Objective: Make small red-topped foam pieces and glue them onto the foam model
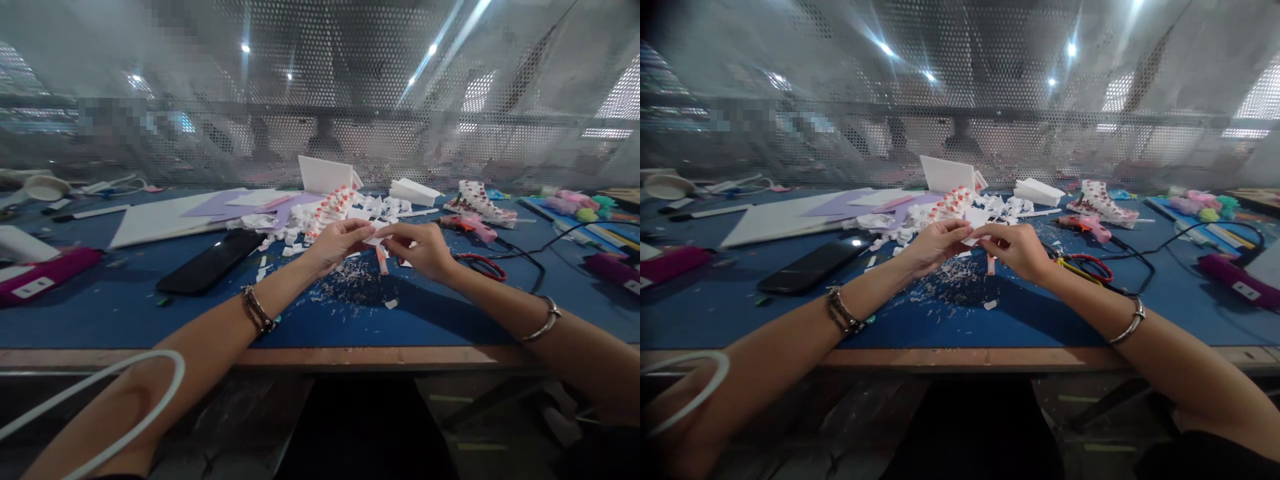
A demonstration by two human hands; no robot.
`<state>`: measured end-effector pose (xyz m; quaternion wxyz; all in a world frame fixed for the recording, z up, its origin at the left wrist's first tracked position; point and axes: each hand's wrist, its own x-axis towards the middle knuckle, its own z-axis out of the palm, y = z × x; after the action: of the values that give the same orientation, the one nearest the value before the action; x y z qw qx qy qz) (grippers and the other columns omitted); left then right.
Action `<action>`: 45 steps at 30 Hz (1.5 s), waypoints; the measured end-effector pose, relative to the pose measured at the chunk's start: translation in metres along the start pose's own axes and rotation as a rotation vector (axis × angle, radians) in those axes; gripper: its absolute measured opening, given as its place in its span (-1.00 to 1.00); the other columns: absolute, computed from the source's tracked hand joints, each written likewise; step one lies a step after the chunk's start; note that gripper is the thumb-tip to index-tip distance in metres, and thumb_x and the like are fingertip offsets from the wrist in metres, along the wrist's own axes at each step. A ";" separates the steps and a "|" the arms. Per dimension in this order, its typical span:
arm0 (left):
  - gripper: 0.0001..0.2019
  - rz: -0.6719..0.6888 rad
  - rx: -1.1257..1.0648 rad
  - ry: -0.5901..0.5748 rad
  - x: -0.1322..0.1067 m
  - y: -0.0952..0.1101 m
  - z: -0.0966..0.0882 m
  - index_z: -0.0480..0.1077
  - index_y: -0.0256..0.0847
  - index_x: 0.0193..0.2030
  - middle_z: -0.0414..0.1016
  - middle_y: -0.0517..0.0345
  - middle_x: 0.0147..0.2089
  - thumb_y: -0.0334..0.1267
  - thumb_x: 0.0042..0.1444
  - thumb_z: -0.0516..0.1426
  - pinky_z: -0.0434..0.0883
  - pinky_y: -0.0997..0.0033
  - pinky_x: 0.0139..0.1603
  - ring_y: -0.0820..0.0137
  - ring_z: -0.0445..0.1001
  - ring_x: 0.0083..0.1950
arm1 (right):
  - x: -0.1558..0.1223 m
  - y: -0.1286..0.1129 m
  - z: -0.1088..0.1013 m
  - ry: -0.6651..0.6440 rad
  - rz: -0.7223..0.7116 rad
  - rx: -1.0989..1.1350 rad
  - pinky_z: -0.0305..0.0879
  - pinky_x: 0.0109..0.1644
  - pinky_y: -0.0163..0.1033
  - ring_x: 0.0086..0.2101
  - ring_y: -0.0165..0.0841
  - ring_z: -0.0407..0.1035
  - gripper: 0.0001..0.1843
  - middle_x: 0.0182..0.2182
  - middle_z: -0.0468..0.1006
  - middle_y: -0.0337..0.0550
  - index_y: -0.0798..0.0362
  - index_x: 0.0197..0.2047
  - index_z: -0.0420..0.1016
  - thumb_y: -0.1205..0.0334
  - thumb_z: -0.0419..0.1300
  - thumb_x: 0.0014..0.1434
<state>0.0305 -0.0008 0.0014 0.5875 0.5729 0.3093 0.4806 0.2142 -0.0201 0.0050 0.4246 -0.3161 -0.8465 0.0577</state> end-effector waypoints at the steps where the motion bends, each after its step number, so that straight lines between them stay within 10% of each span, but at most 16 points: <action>1: -0.85 -0.006 -0.003 0.002 0.000 0.000 0.001 0.39 -0.27 -0.40 0.44 0.21 -0.42 -0.28 -0.12 0.24 0.37 0.47 -0.16 0.55 0.44 -0.36 | 0.001 0.000 0.001 -0.003 0.023 0.048 0.19 -0.47 -0.40 -0.61 -0.56 0.25 -0.76 -0.62 0.43 -0.30 0.01 -0.25 0.51 0.12 0.07 0.12; 19: -0.80 0.137 0.094 -0.001 -0.002 -0.003 0.004 0.45 -0.29 -0.39 0.48 0.21 -0.44 -0.23 -0.15 0.27 0.40 0.39 -0.13 0.49 0.49 -0.37 | 0.009 0.004 -0.001 -0.083 0.160 0.520 0.22 -0.51 -0.42 -0.57 -0.59 0.23 -0.80 -0.53 0.42 -0.27 0.11 -0.41 0.44 0.13 0.21 0.00; 45: -0.72 0.251 0.279 0.012 -0.003 -0.005 0.004 0.44 -0.30 -0.29 0.55 0.11 -0.35 -0.16 -0.12 0.25 0.43 0.42 -0.16 0.44 0.52 -0.33 | 0.008 0.007 -0.001 -0.053 0.156 0.399 0.19 -0.50 -0.43 -0.54 -0.58 0.22 -0.76 -0.54 0.36 -0.28 0.11 -0.40 0.38 0.08 0.20 0.01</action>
<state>0.0340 -0.0041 -0.0036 0.4358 0.6802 0.3024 0.5059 0.2152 -0.0096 0.0089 0.4504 -0.2886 -0.8022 0.2651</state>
